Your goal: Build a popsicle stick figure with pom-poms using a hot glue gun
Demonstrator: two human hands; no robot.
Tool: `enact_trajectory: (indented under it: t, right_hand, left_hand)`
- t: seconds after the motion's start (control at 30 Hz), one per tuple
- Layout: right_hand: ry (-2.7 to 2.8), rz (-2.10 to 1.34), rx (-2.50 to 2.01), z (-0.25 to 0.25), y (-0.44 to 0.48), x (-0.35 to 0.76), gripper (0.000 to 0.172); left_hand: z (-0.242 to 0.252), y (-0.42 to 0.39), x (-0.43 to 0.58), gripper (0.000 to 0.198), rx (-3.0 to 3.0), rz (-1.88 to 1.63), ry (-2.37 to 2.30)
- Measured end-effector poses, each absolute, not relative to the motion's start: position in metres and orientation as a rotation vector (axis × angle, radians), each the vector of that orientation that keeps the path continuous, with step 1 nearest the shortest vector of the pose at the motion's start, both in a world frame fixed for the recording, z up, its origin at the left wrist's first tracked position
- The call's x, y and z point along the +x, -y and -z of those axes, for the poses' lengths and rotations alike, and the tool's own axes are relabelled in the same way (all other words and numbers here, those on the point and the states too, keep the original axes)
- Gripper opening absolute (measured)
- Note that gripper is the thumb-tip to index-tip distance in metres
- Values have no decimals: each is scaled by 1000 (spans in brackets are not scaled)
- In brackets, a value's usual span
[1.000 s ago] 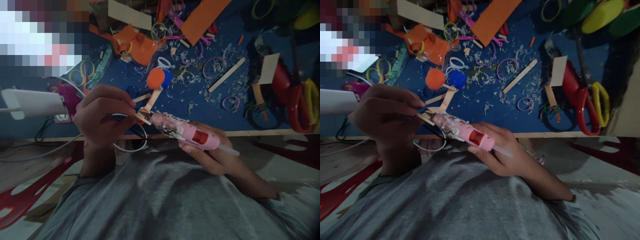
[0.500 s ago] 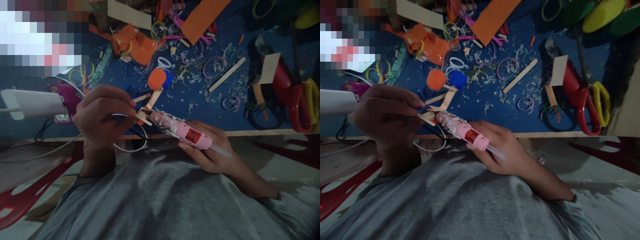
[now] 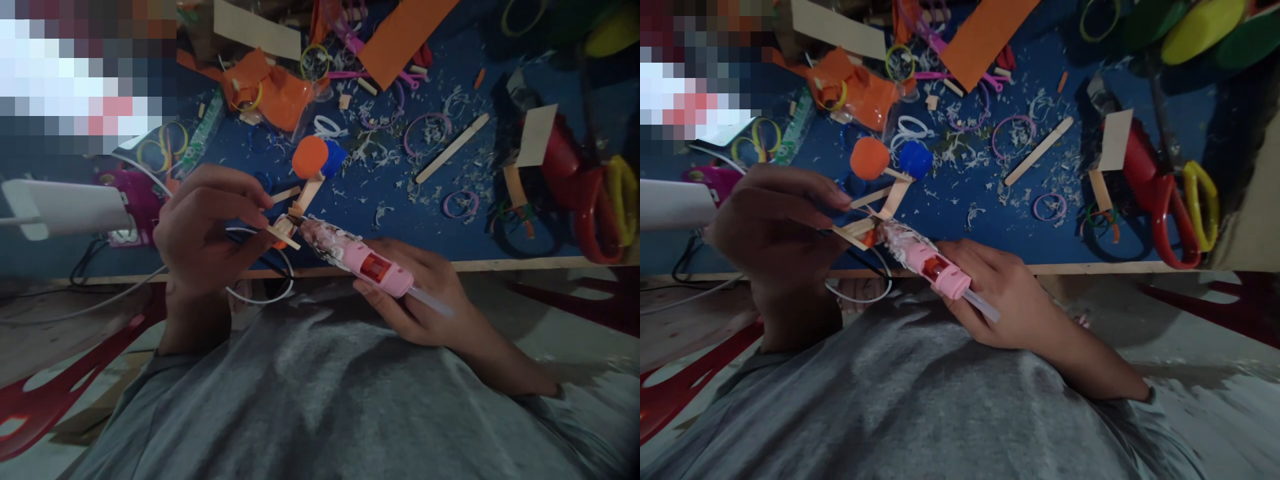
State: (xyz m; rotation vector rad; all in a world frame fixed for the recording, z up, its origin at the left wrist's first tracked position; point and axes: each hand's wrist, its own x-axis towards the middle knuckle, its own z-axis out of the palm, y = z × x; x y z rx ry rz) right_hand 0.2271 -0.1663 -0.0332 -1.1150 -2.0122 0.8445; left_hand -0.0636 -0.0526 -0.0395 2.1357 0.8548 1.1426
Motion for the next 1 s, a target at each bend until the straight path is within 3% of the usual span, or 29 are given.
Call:
enact_trajectory:
  t: [0.3, 0.83, 1.0]
  right_hand:
    - [2004, -848, -1110, 35, 166, 227, 31]
    - [1958, -898, -1109, 38, 167, 227, 30]
    - [1949, -898, -1112, 39, 168, 227, 30]
  left_hand:
    - [22, 63, -56, 15, 2059, -799, -912]
    - [33, 56, -54, 19, 2194, -1041, -729]
    - [28, 61, -54, 19, 2153, -841, -907]
